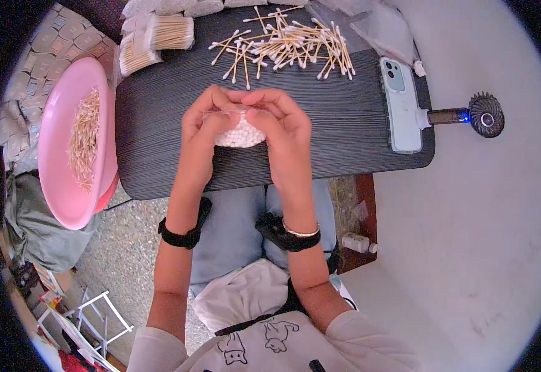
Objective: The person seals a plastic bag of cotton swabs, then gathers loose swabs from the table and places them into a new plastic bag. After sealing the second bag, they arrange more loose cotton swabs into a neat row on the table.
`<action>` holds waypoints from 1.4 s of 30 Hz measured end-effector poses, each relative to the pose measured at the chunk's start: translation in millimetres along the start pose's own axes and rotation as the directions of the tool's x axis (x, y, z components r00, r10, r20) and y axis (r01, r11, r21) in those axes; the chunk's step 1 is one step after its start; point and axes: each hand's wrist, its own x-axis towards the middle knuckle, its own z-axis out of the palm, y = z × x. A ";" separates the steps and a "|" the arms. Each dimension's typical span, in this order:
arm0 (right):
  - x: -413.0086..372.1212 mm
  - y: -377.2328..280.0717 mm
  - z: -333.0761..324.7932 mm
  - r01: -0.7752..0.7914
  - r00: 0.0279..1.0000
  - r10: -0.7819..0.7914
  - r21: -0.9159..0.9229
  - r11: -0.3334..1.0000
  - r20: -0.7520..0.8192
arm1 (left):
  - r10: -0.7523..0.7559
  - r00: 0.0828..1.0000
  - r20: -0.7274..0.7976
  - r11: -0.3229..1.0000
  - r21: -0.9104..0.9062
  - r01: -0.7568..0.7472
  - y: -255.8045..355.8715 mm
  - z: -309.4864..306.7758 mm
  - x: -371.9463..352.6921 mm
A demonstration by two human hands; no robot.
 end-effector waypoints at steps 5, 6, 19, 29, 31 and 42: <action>1.5 2.8 1.0 0.040 0.999 -0.041 -0.026 0.999 -0.022 | 0.025 1.000 -0.008 0.998 0.065 -0.024 1.0 4.7 -2.3; 1.2 4.2 3.5 0.049 0.998 -0.051 -0.048 0.998 -0.035 | 0.031 0.999 0.021 0.995 0.090 -0.033 1.5 3.3 -3.4; -0.1 4.9 2.3 0.086 0.994 -0.073 -0.158 0.984 0.086 | 0.052 0.991 0.123 0.998 0.010 -0.054 1.2 -1.1 -5.5; 2.3 6.4 -5.0 0.018 1.000 -0.019 -0.125 0.992 -0.009 | 0.035 0.993 0.113 0.986 0.160 -0.053 -2.7 1.6 -10.8; 3.8 -0.3 -4.1 -0.075 0.997 0.075 -0.018 0.997 0.003 | 0.037 0.994 0.105 0.986 0.159 -0.054 -5.1 0.8 -10.5; 9.0 1.6 -2.8 0.005 1.000 -0.004 -0.060 0.998 0.010 | 0.056 0.998 0.002 0.998 0.033 -0.056 -12.2 1.5 -10.0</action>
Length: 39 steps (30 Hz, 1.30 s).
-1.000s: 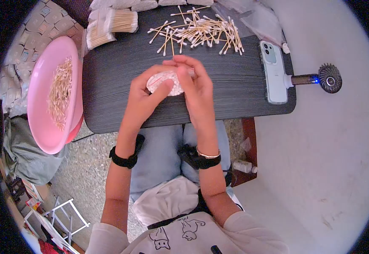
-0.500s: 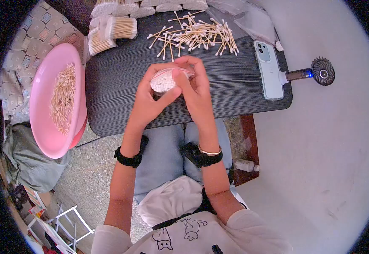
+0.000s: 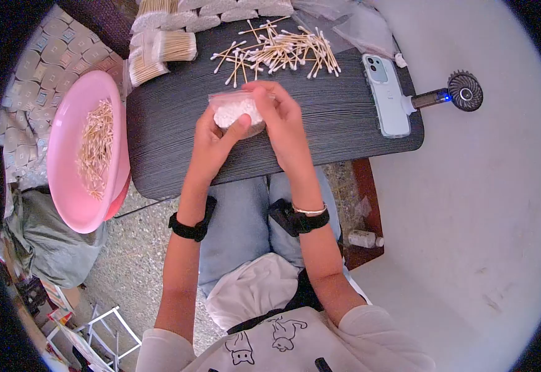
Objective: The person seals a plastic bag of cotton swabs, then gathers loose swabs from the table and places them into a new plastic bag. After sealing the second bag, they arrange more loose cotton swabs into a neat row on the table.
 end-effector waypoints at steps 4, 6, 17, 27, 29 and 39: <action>-10.1 5.9 -0.4 0.166 0.986 -0.165 -0.052 0.985 0.024 | 0.038 0.991 -0.128 0.999 0.042 -0.033 -1.1 -3.1 2.7; -13.6 5.0 -2.0 0.149 0.987 -0.131 -0.210 0.966 0.098 | 0.088 0.991 -0.100 0.989 0.126 -0.075 -5.2 -7.0 2.2; -12.7 -4.5 -11.9 0.030 0.999 -0.032 -0.215 0.976 -0.005 | -0.077 0.994 -0.076 0.997 -0.039 0.074 1.7 -2.8 2.8; -7.7 -6.8 -17.1 0.040 0.998 -0.036 -0.057 0.998 0.059 | 0.102 0.995 -0.017 0.994 0.036 -0.102 3.5 1.0 0.1; -7.1 -6.0 -16.9 0.046 0.997 -0.046 0.001 0.999 0.060 | 0.085 0.996 -0.018 0.993 0.083 -0.083 5.6 3.6 0.4; -5.6 -2.7 -4.5 0.063 0.998 -0.063 -0.007 0.998 -0.005 | 0.082 0.993 0.081 0.995 0.051 -0.086 8.7 0.4 -1.3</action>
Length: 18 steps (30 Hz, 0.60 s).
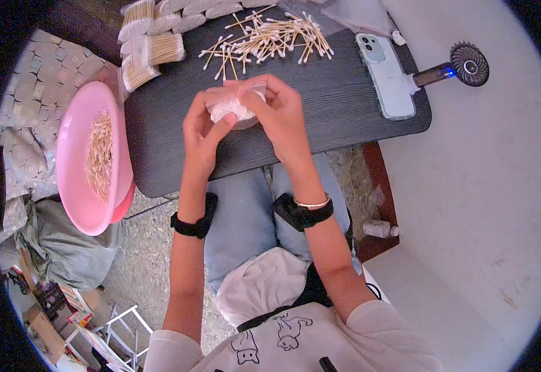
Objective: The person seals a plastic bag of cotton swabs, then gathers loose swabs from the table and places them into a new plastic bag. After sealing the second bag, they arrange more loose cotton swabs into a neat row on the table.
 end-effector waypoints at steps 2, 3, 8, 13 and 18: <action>1.6 2.0 -1.9 0.017 0.999 -0.018 -0.023 1.000 -0.050 | -0.002 0.999 0.038 0.999 -0.041 0.003 -2.8 -3.0 0.7; 2.7 4.7 -4.3 0.024 0.996 -0.028 -0.039 0.999 -0.088 | -0.073 0.996 0.047 0.989 -0.124 0.078 -4.4 -5.9 1.6; 3.3 7.5 -2.3 0.128 0.964 -0.089 0.141 0.982 -0.252 | -0.199 0.977 0.073 0.966 -0.155 0.208 3.0 1.3 3.0; 5.5 13.0 -5.9 0.188 0.954 -0.137 0.176 0.966 -0.265 | 0.035 0.980 0.194 0.907 0.407 -0.113 -5.2 2.8 2.3; -0.4 7.6 -0.3 0.095 0.986 -0.069 0.166 0.982 -0.152 | -0.008 0.998 0.066 0.927 0.374 -0.018 -8.3 1.9 4.2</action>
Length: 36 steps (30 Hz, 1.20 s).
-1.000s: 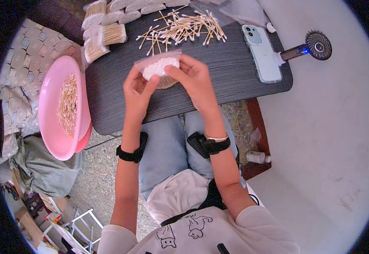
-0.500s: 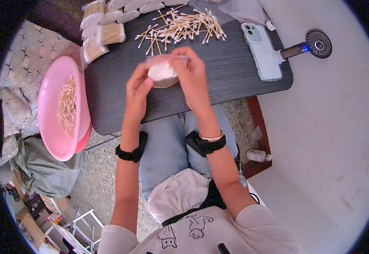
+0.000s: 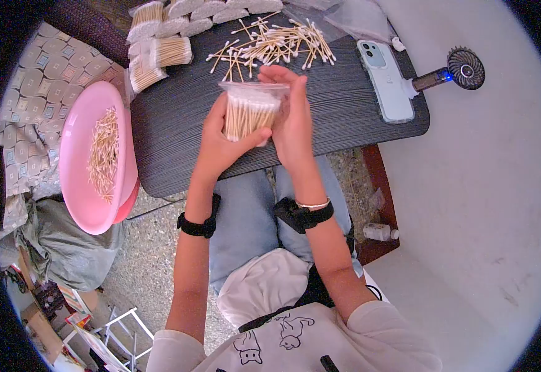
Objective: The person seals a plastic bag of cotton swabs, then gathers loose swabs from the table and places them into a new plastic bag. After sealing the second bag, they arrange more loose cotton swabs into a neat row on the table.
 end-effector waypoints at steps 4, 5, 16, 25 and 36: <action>-8.9 -3.6 8.4 0.084 0.988 -0.052 -0.223 0.971 0.145 | -0.026 0.995 -0.098 0.999 -0.034 0.023 2.4 -0.2 -0.7; -10.2 -4.1 10.7 0.127 0.985 -0.077 -0.345 0.930 0.156 | -0.080 0.990 -0.112 0.984 -0.165 0.061 3.2 0.9 -0.5; -5.0 2.1 -6.2 -0.005 0.998 0.019 -0.234 0.972 0.061 | -0.110 0.991 -0.074 0.890 -0.452 0.065 -1.7 1.3 -2.0; -10.3 0.8 -7.1 0.126 0.981 -0.053 -0.413 0.902 0.184 | -0.136 0.986 -0.099 0.876 -0.476 0.074 -1.8 -1.2 -0.4; -9.3 -5.9 -7.1 0.080 0.967 -0.002 -0.296 0.952 0.256 | -0.122 0.982 -0.142 0.882 -0.469 0.041 -5.5 -3.2 -1.2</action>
